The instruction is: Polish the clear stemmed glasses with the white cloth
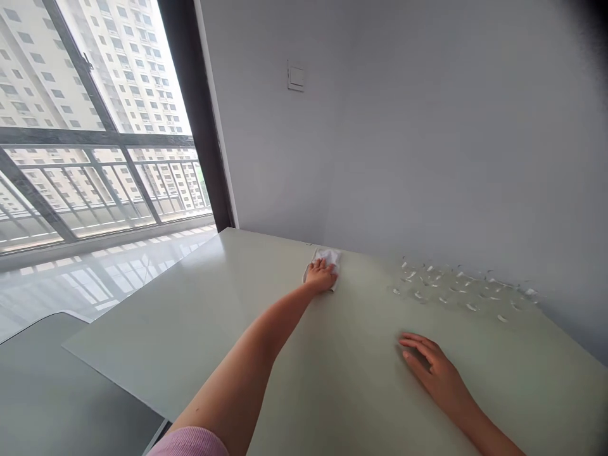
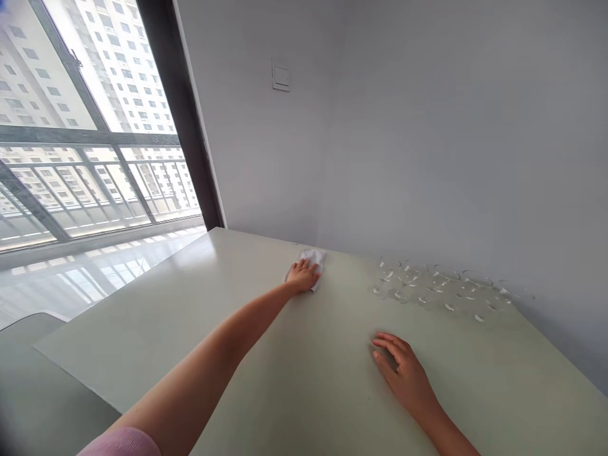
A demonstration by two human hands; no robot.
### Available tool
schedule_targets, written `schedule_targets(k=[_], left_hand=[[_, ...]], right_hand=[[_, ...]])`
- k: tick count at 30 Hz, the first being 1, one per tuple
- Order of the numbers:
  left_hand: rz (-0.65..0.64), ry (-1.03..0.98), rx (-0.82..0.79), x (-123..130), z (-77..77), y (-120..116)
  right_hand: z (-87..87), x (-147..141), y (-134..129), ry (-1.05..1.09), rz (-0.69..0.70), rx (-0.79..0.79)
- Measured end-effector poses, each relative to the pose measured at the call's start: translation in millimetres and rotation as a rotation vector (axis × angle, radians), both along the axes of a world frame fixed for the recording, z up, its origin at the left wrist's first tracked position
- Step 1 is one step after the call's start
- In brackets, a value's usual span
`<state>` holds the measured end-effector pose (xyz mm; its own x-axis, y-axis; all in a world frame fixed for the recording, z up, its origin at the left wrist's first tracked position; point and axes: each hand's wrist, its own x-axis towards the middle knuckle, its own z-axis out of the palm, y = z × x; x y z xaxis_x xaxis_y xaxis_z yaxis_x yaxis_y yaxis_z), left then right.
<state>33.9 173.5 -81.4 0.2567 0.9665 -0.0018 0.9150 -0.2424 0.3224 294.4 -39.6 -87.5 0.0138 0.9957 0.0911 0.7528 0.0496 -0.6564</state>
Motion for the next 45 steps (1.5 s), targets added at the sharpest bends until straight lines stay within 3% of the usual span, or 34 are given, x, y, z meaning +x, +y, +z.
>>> schedule_targets(k=[4, 8, 11, 15, 18, 20, 24, 27, 32, 35, 38, 39, 41, 43, 45], left_hand=[[0.181, 0.071, -0.015, -82.3, 5.9, 23.5], [0.441, 0.125, -0.032, -182.0, 15.2, 17.7], [0.643, 0.157, -0.05, -257.3, 23.3, -6.1], [0.861, 0.191, -0.064, -341.5, 31.0, -56.8], [0.927, 0.212, -0.072, -381.4, 31.6, -98.5], [0.923, 0.222, -0.077, -394.4, 29.0, -122.3], [0.836, 0.229, -0.079, -387.3, 20.0, -152.2], [0.709, 0.228, -0.071, -351.1, 15.6, -160.7], [0.289, 0.24, 0.005, -236.4, 16.4, -180.3], [-0.071, 0.169, 0.036, -159.4, 19.5, -213.6], [-0.456, 0.063, 0.073, -104.9, 25.6, -256.8], [-0.579, 0.033, 0.074, -94.9, 28.0, -269.5], [-0.685, -0.005, 0.075, -89.3, 32.2, -287.4], [-0.628, -0.005, 0.076, -102.3, 33.8, -292.6], [-0.456, 0.018, 0.087, -132.2, 31.9, -286.8]], right_hand=[[-3.7, 4.0, 1.9, 0.014, -0.009, 0.017], [-9.1, 6.4, 3.9, 0.029, 0.003, 0.032], [-9.1, 6.5, 4.6, 0.021, 0.003, 0.02], [-8.1, 6.2, 4.0, -0.006, 0.0, 0.027], [-9.7, 6.2, 4.3, -0.015, 0.007, 0.062], [-10.4, 5.7, 5.1, -0.014, 0.013, 0.088], [-8.1, 2.8, 6.4, -0.015, 0.03, 0.124], [-5.0, 0.3, 5.6, -0.022, 0.034, 0.104], [-3.7, -0.7, 4.4, -0.038, 0.043, 0.112], [-4.3, -0.3, 4.7, -0.056, 0.036, 0.137], [-5.2, 0.6, 4.4, -0.06, 0.036, 0.152], [-5.5, 1.0, 4.0, -0.054, 0.038, 0.152], [-6.0, 1.9, 3.0, -0.039, 0.037, 0.151], [-6.3, 3.0, 2.2, -0.023, 0.03, 0.151], [-6.5, 3.7, 2.0, -0.006, 0.026, 0.15]])
